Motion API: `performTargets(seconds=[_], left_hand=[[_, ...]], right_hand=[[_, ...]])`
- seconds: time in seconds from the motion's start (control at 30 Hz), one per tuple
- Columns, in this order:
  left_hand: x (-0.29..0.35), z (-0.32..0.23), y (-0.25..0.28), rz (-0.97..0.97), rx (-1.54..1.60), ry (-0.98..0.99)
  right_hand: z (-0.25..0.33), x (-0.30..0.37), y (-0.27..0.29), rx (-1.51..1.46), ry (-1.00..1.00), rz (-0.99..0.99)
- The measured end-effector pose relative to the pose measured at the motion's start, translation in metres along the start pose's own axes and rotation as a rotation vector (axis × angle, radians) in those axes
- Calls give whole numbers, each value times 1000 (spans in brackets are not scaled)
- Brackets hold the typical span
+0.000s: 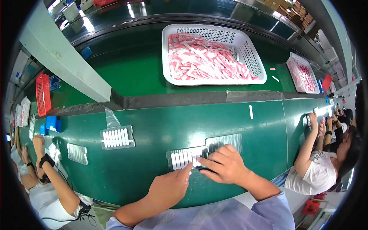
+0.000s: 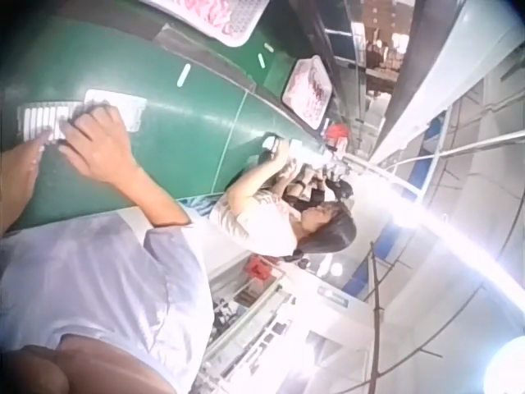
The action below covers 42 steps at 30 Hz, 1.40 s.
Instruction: The person places strips one by one into the slots of plastic packaging trays by hand, presses them into position, and gathers additional strips from a basket.
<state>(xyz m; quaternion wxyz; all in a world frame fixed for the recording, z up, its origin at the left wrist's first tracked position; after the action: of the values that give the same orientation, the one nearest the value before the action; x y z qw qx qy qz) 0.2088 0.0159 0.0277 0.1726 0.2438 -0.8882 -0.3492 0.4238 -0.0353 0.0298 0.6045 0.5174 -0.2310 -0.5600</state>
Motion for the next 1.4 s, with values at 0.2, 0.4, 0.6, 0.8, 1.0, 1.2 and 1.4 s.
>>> performTargets(seconds=[0.2, 0.4, 0.6, 0.8, 1.0, 1.2, 1.4], left_hand=[[4, 19, 2, 82, 1163, 316], [9, 28, -11, 157, 1604, 425], [11, 23, -5, 189, 1467, 428], [21, 47, -9, 93, 1601, 441], [20, 47, -7, 123, 1765, 454], [9, 28, 1, 201, 1692, 462], [4, 16, -14, 393, 1649, 352]], right_hand=[[5, -5, 1, -317, -81, -122], [22, -21, 2, -730, -279, -89], [14, -19, -2, -872, -379, -96], [-6, -4, 10, -143, -106, -336], [2, 10, -10, -58, -55, -56], [-1, -5, 4, -353, -203, -251], [19, -15, -3, -549, -255, -68]])
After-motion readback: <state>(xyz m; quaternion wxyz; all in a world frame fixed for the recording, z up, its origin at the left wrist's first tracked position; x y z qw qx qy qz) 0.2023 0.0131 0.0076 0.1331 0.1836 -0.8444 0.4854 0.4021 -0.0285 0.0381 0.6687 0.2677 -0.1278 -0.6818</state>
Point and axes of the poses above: each hand's wrist, its own x-axis away from the middle knuckle, its own y-axis out of the back of the hand, z = x × y, the point moved 2 cm from there along -x, towards the middle knuckle, and after that the axes turned 3 degrees about -y, right-handed, at the moved point
